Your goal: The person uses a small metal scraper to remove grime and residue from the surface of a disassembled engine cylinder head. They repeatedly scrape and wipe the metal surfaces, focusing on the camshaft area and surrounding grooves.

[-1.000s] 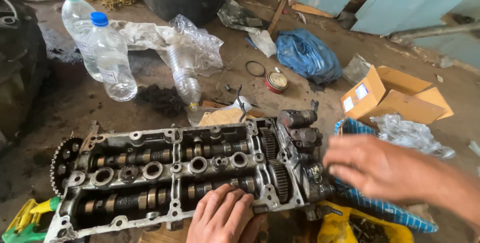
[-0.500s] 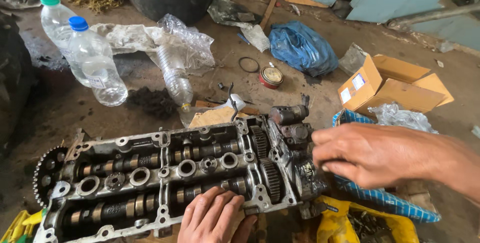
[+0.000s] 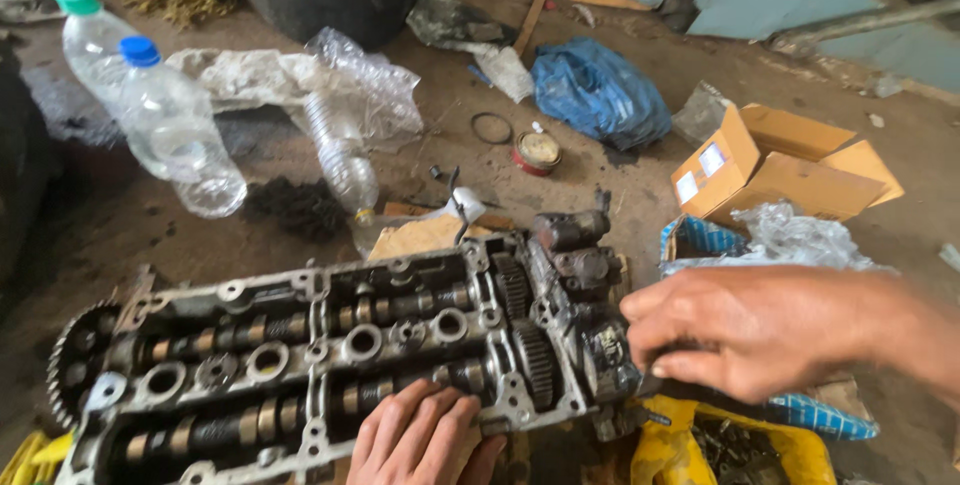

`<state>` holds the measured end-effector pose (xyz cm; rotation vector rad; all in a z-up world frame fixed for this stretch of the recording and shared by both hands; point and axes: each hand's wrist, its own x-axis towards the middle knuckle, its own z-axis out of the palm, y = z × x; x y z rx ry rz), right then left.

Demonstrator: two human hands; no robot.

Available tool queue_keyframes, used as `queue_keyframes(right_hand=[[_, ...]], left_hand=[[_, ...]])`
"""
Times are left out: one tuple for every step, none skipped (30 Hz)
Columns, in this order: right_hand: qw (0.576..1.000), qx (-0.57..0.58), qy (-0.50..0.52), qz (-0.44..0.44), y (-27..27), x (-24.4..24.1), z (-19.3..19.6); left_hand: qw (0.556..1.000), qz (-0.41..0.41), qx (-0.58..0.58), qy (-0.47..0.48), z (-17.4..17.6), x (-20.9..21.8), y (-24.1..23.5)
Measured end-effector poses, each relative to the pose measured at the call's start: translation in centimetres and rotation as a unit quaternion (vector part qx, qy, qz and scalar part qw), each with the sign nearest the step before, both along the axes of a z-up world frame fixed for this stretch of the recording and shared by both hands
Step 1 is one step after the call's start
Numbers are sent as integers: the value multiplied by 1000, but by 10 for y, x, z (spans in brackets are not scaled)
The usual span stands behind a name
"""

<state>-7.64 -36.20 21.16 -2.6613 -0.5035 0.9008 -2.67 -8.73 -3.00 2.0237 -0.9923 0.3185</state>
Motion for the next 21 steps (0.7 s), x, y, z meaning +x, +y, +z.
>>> queue_keyframes(right_hand=[[999,-12,-19,-23,-3,0,1],[998,-20,-33,-45,-4,0,-2],[996,-28,-48,-66,-4,0,-6],[995,-38,-58,-67,-4,-2,-10],[994,-47,-67,-69,-3,-7,-14],[993,-53,-77,-69,-3,-8,-18],[994,-63,-44,-79,-6,-8,-18],[993,-73,-9,-93,-10,-12,-17],[990,-83,27,-107,-15,-16,-18],[991,-53,1,-123,-23,-26,-17],[990,-24,-26,-138,-28,-39,-19],[988,9,-51,-144,-32,-49,-25],[973,-4,-150,-173,-34,-61,-35],[949,-15,-242,-203,-32,-77,-49],[914,-27,-333,-230,-29,-92,-65],[897,-19,-345,-274,-21,-107,-80],[878,-11,-356,-318,-11,-120,-93],[858,5,-367,-360,-5,-124,-104],[838,-22,-309,-449,-1,-124,-111],[806,-53,-246,-536,6,-128,-116],[763,-83,-179,-616,11,-131,-119]], left_hand=[[1000,1,7,1,0,1,-4],[1000,5,18,5,-1,-1,-4],[999,8,29,10,-3,-2,-3],[999,2,33,4,-4,-2,-4],[999,-3,36,-2,-5,-1,-6],[999,-7,43,-8,-6,1,-4],[999,-1,38,-10,-7,3,-4],[999,0,33,-10,-7,1,-3],[1000,2,29,-11,-7,0,-3],[999,-7,36,-6,-6,1,-6],[999,-17,43,-1,-6,3,-6],[998,-16,54,5,-5,3,-3],[999,-11,46,1,-5,4,-3],[999,-7,41,1,-4,2,-2],[999,-4,36,1,-3,0,-2],[999,-2,35,4,-2,0,-5],[999,-1,33,7,0,-1,-7],[999,5,39,7,3,-1,-4],[999,7,36,0,5,0,-2],[999,5,32,-4,6,0,-1],[1000,3,28,-9,7,-1,1]])
